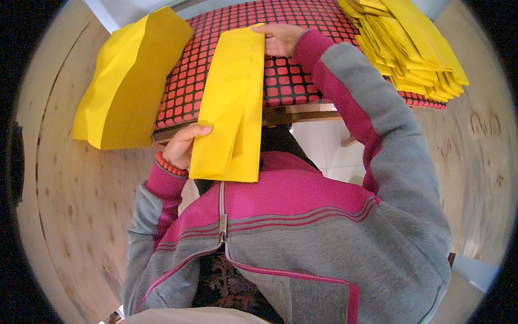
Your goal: The person folds yellow paper sheets by hand on a patterned table. They repeatedly fold, crease, and stack the sheets into a neat pile.
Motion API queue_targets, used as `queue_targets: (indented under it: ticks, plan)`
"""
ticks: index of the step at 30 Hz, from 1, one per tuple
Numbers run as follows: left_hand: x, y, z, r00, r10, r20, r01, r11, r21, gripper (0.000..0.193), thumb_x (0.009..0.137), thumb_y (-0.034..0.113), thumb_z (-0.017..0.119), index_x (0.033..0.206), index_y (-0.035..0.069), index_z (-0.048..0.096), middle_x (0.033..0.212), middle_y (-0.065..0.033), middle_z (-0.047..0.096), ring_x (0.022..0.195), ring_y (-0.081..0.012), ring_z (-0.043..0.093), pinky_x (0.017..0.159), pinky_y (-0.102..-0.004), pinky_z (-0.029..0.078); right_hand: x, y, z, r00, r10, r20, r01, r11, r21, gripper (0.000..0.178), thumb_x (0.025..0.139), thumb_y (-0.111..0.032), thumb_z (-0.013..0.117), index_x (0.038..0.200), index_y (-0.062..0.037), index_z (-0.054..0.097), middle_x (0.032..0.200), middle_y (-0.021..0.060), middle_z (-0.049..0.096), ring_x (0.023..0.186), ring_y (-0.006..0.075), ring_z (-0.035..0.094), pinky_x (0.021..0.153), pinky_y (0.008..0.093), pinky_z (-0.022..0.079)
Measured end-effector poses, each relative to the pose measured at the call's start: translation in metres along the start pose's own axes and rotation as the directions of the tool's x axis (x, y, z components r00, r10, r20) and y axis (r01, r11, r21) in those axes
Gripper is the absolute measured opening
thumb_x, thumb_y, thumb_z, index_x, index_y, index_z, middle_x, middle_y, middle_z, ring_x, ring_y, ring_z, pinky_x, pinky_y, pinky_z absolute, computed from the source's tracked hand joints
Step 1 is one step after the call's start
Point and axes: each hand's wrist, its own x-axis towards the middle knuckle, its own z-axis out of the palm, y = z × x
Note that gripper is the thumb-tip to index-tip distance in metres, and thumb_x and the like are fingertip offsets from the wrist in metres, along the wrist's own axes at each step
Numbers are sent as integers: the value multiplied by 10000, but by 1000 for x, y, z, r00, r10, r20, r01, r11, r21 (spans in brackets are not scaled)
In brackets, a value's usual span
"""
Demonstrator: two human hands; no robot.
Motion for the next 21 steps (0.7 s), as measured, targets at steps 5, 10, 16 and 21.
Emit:
queue_targets:
  ticks: [5, 10, 16, 21]
  plan:
    - [-4, -7, -9, 1000, 23, -11, -23, 1000, 6, 496, 964, 169, 568, 1410, -27, 472, 1333, -161, 617, 1182, -266, 634, 1034, -407, 498, 46, -16, 6, 999, 41, 33, -37, 994, -106, 462, 918, -183, 734, 1282, 49, 568, 1248, 172, 662, 1136, 215, 656, 1003, 329, 535]
    - [-8, -21, -9, 995, 92, -22, -95, 983, -156, 497, 982, 223, 570, 1405, -22, 476, 1345, -161, 609, 1196, -268, 626, 1039, -410, 495, 57, -25, 17, 999, 46, -13, -47, 932, -360, 440, 931, -122, 705, 1296, 74, 558, 1257, 184, 655, 1124, 241, 662, 1011, 340, 529]
    - [-19, -66, 9, 982, 156, -104, -183, 917, -355, 523, 1008, 287, 541, 1435, 5, 434, 1375, -139, 578, 1218, -271, 603, 1029, -411, 494, 62, -22, -10, 1000, -1, 31, 12, 921, -391, 422, 960, -166, 668, 1293, 69, 560, 1229, 183, 666, 1097, 222, 677, 984, 307, 542]
    - [-17, -81, 13, 985, 170, -38, -171, 907, -385, 502, 1017, 250, 558, 1437, 9, 428, 1385, -148, 572, 1243, -278, 595, 1065, -430, 478, 75, -18, -36, 989, 29, 147, 2, 979, -205, 271, 963, -129, 632, 1141, 75, 650, 1078, 136, 716, 935, 201, 683, 840, 328, 555]
